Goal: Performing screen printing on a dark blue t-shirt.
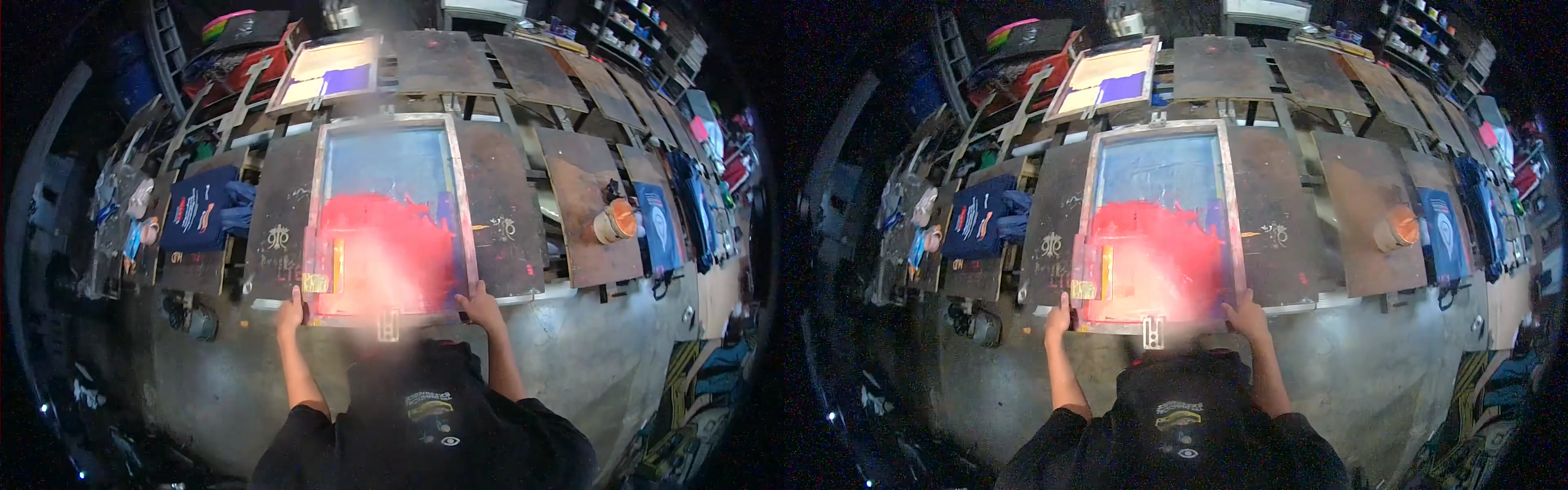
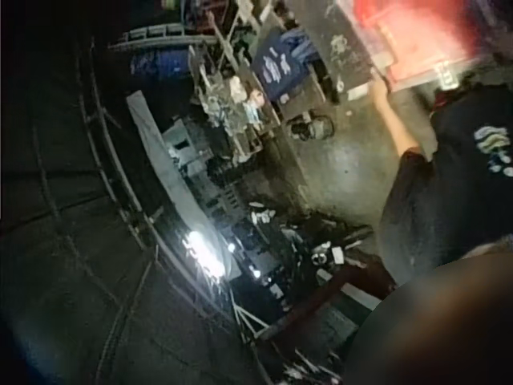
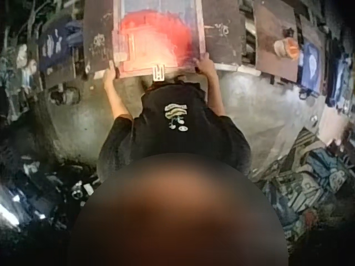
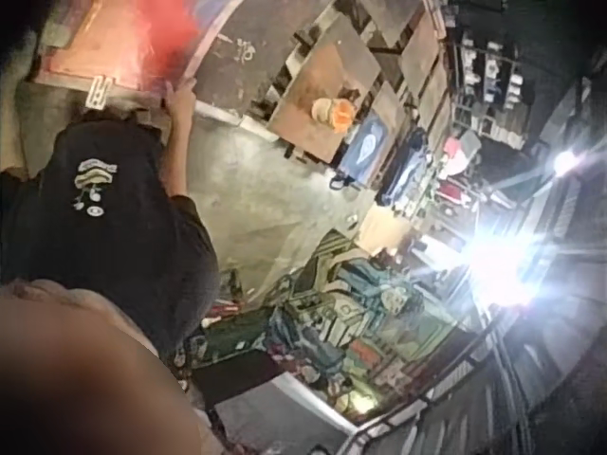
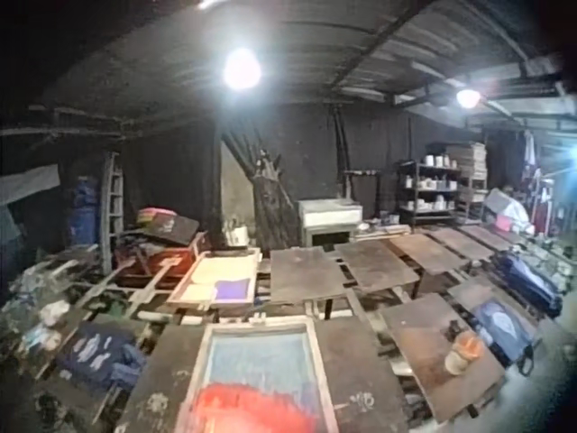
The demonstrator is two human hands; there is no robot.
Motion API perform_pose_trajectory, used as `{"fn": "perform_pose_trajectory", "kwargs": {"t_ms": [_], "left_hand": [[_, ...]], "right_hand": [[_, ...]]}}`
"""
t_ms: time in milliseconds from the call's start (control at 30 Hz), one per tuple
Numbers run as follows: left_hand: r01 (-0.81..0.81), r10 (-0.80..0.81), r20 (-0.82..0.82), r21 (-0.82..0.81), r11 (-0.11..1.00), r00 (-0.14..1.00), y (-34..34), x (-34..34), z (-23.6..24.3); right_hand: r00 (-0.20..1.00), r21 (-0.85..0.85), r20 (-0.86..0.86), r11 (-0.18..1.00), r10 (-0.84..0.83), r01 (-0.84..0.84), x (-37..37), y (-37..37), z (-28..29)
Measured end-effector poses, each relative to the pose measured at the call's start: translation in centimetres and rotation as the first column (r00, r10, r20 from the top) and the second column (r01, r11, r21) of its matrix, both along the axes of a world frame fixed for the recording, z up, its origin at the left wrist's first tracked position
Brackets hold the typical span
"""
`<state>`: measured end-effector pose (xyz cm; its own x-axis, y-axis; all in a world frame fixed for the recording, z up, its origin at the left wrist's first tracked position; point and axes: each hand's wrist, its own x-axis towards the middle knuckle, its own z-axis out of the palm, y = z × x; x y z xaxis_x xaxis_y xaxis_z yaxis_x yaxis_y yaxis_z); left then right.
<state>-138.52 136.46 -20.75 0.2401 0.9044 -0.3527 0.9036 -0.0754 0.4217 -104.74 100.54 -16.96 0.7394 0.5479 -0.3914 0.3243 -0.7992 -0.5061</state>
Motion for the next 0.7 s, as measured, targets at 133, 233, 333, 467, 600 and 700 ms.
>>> {"fn": "perform_pose_trajectory", "kwargs": {"t_ms": [133, 233, 333, 467, 600, 700], "left_hand": [[0.079, -0.094, -0.047, -0.257, 0.963, 0.994, 4.0, -1.4, -2.6], [0.169, -0.162, 0.052, -0.200, 0.965, 0.985, 2.8, 0.3, -0.4], [0.190, -0.144, 0.170, -0.292, 0.937, 0.975, 2.6, -0.3, 1.3], [0.160, 0.041, 0.347, -0.530, 0.833, 0.937, 3.5, -1.7, 2.2], [0.225, 0.025, 0.418, -0.536, 0.814, 0.908, 4.5, -1.9, 2.7], [0.281, -0.050, 0.552, -0.341, 0.897, 0.832, 5.0, -1.7, 3.3]], "right_hand": [[0.996, -0.022, 0.067, 0.998, -0.064, 0.065, -1.6, 1.3, 0.8], [0.989, -0.025, 0.063, 0.991, -0.131, 0.133, -1.6, 0.6, 0.3], [0.977, 0.024, 0.117, 0.984, -0.176, 0.175, -1.8, 0.1, -0.3], [0.948, 0.103, 0.163, 0.960, -0.274, 0.260, -3.0, 0.8, 0.9], [0.893, 0.250, 0.206, 0.904, -0.400, 0.347, -3.1, 0.3, 0.3], [0.870, 0.283, 0.176, 0.870, -0.460, 0.403, -4.0, 1.2, 2.1]]}}
